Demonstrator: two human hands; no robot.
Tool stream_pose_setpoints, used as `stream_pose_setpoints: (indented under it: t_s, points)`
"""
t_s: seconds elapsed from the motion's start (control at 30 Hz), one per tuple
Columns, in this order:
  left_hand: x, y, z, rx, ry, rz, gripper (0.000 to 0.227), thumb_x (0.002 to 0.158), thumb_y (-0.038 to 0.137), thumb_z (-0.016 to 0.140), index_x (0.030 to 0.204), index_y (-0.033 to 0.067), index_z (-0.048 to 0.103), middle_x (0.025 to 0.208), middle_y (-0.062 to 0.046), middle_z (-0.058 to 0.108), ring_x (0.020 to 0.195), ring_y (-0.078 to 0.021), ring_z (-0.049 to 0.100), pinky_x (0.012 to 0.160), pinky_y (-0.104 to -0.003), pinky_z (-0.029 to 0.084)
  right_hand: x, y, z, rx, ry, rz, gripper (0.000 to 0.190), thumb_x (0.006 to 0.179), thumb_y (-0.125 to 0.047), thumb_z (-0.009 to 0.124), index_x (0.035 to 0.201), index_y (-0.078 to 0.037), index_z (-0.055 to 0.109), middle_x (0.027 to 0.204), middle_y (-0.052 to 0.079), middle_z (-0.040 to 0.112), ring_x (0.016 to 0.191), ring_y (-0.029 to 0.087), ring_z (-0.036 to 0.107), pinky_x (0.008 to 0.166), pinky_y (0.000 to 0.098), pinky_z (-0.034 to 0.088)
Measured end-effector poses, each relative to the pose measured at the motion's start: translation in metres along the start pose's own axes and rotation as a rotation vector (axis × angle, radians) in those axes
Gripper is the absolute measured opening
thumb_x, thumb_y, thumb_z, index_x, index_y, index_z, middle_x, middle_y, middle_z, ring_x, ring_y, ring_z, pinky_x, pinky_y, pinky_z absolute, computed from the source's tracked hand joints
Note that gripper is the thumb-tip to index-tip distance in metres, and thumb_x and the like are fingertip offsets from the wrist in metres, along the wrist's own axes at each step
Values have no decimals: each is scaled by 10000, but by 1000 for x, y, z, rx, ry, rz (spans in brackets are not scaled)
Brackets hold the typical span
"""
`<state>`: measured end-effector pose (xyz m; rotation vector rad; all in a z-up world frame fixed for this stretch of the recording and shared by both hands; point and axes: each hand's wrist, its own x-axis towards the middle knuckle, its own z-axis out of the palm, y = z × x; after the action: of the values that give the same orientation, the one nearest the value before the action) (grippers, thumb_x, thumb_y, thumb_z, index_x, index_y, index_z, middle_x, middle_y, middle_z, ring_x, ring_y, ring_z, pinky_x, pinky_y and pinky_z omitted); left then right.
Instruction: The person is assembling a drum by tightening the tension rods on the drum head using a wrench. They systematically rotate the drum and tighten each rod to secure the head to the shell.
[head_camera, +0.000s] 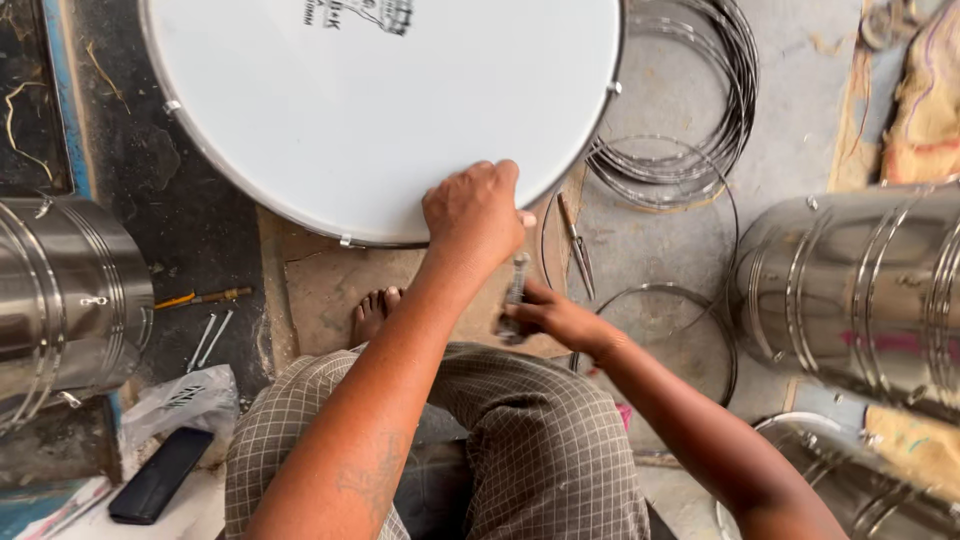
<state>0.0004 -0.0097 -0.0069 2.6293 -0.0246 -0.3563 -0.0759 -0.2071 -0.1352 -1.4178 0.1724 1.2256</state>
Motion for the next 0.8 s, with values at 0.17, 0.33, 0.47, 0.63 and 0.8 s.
stream_pose_setpoints:
  t_s: [0.17,0.33,0.47,0.63,0.8]
  points:
    - [1,2,-3,8,12,-16,411,804,441,813,906,72,662,833,-84,701,852,-266,720,757,-490,540,68,-12,35,-298,134,-430,337,1007,-160,580,1303,-8,534,1114,92,644,968,162,580,805,373,558]
    - [2,3,-6,-20,-26,-17,422,779,435,826,904,73,651,808,-79,688,824,-248,709,729,-480,540,86,4,46,225,208,-365,376,1049,-243,583,1311,26,558,1066,58,616,905,150,538,764,370,501]
    - [2,0,-3,-42,22,4,417,777,435,833,876,74,650,815,-88,692,815,-269,709,713,-501,528,33,4,-22,-115,237,-45,464,987,-369,546,1428,-264,449,1156,-123,655,1005,36,624,847,249,524]
    - [-3,0,0,-50,143,62,408,735,396,851,887,71,657,857,-117,701,846,-340,709,690,-510,534,37,-66,-98,-388,8,-79,435,967,-371,612,1314,-111,642,1024,-15,689,832,116,523,765,260,479]
    - [10,-24,4,-238,70,26,355,796,389,820,947,95,691,950,-121,743,902,-340,720,780,-478,558,-31,-45,-50,-568,190,-72,361,1031,-414,552,1058,-56,594,883,79,644,792,188,594,737,350,520]
